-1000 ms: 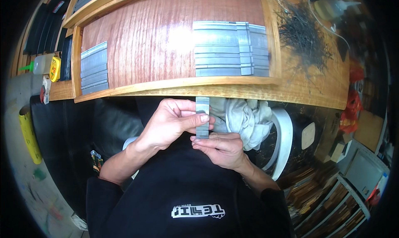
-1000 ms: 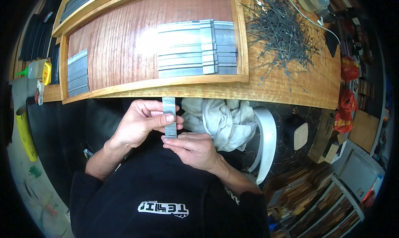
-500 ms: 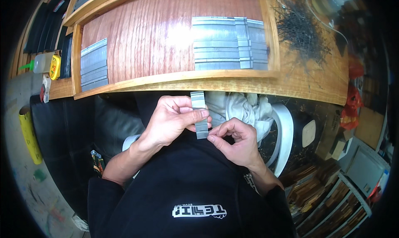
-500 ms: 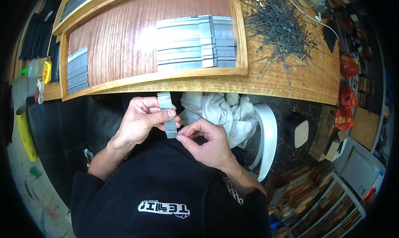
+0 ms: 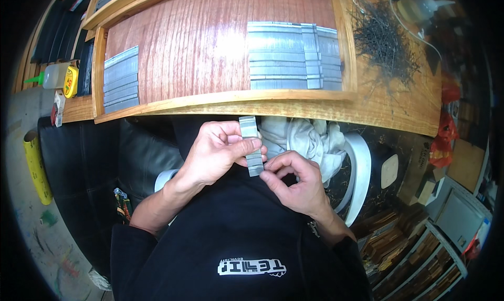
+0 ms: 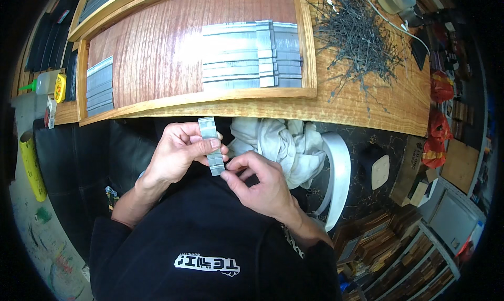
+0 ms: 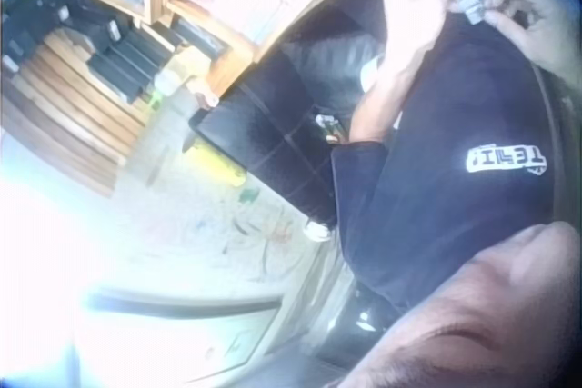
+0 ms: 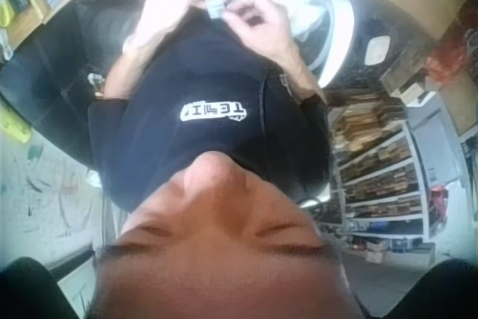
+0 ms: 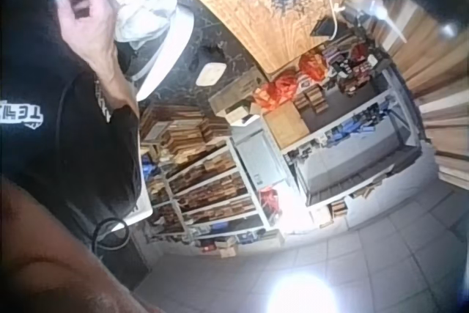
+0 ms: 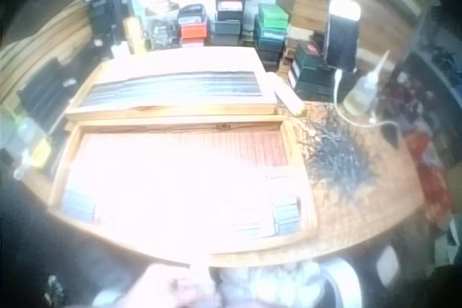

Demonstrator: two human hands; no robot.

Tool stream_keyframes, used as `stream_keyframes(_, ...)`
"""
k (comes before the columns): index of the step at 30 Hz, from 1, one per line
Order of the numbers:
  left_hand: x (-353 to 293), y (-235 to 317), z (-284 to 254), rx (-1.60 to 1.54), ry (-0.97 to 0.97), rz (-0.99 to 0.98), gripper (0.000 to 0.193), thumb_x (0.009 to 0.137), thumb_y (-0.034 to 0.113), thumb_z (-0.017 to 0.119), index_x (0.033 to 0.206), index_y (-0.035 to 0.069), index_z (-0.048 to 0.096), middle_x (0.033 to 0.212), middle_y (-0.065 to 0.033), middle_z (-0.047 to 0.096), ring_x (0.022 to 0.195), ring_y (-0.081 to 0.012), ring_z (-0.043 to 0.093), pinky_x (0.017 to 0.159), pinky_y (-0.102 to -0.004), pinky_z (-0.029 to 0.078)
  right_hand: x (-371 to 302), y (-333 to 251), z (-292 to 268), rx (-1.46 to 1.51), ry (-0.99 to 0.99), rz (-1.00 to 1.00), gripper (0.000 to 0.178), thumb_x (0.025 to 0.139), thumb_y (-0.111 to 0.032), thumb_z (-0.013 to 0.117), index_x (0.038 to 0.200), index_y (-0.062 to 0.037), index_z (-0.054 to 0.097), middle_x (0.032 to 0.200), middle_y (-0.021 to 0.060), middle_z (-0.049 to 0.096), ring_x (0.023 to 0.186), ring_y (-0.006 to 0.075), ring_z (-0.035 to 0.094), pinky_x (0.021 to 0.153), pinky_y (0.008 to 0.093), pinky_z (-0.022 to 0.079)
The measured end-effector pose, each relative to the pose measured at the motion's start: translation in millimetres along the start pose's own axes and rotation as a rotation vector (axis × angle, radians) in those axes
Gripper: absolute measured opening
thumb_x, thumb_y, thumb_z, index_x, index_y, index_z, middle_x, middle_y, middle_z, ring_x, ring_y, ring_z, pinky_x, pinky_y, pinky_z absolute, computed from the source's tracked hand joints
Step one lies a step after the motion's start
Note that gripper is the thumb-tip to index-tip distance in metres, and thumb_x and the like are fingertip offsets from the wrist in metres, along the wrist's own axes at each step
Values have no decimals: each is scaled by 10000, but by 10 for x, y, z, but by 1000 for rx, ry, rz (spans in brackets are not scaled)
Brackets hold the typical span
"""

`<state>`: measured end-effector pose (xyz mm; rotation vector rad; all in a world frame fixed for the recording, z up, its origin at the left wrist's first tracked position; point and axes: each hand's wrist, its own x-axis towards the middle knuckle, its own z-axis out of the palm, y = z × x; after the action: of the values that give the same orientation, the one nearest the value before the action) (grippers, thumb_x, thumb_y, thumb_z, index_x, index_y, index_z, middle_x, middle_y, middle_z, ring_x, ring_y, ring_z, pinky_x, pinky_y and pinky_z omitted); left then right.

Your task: The person sits at a wooden workbench and repeatedly picks up small rectangular metal pieces from a tray. They hold each piece with both hands, inspect it, and place it back. The person occasionally picks up a thin metal pin and attempts to insert it into the piece before returning it to the tray.

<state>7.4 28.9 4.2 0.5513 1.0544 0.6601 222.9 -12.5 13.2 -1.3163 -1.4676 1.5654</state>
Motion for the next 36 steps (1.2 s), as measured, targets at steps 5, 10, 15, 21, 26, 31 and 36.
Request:
stream_keyframes(5,7,2,12,-123,-80,-11,159,958,2,714,1108,-49,722,966,-176,776,886,-233,778,743,-321,654,23,177,17,0,-145,-239,162,828,20,828,974,31,759,914,131,781,813,209,765,722,283,610)
stream_keyframes(10,49,111,7,-70,-98,-49,162,959,-1,711,1111,-59,721,964,-185,775,892,-239,779,761,-328,658,51,273,170,35,-60,-338,229,810,67,824,1031,27,782,949,153,790,870,223,781,799,286,623)
stream_keyframes(15,100,168,-49,-65,-122,-109,156,958,23,725,1099,-45,730,937,-155,778,854,-200,765,712,-293,634,62,263,201,6,-60,-319,203,801,42,842,993,16,782,939,146,785,868,220,774,781,283,615)
stream_keyframes(21,-3,194,-32,127,-116,-52,133,980,71,725,1080,-14,746,930,-92,784,843,-121,740,706,-233,567,272,-69,-196,-22,-179,-38,109,882,-89,823,877,-47,723,887,38,694,852,130,678,716,266,544)
stream_keyframes(26,-85,79,51,72,-173,-20,138,967,0,709,1093,-50,733,962,-158,777,883,-226,773,778,-319,641,428,14,-101,375,-35,162,211,1053,-137,639,980,49,704,854,18,670,692,41,572,617,207,473)
stream_keyframes(31,-118,32,36,61,-150,9,136,963,-7,711,1090,-50,735,967,-156,778,875,-219,772,760,-303,635,459,37,89,530,-14,95,134,1024,-64,649,1034,61,698,808,18,650,694,59,617,588,201,500)
stream_keyframes(36,-74,155,16,81,-125,-42,157,966,12,711,1108,-49,738,965,-154,778,860,-211,772,720,-275,624,534,71,27,676,-103,192,133,991,-11,671,1092,70,699,860,77,699,681,85,649,607,211,548)
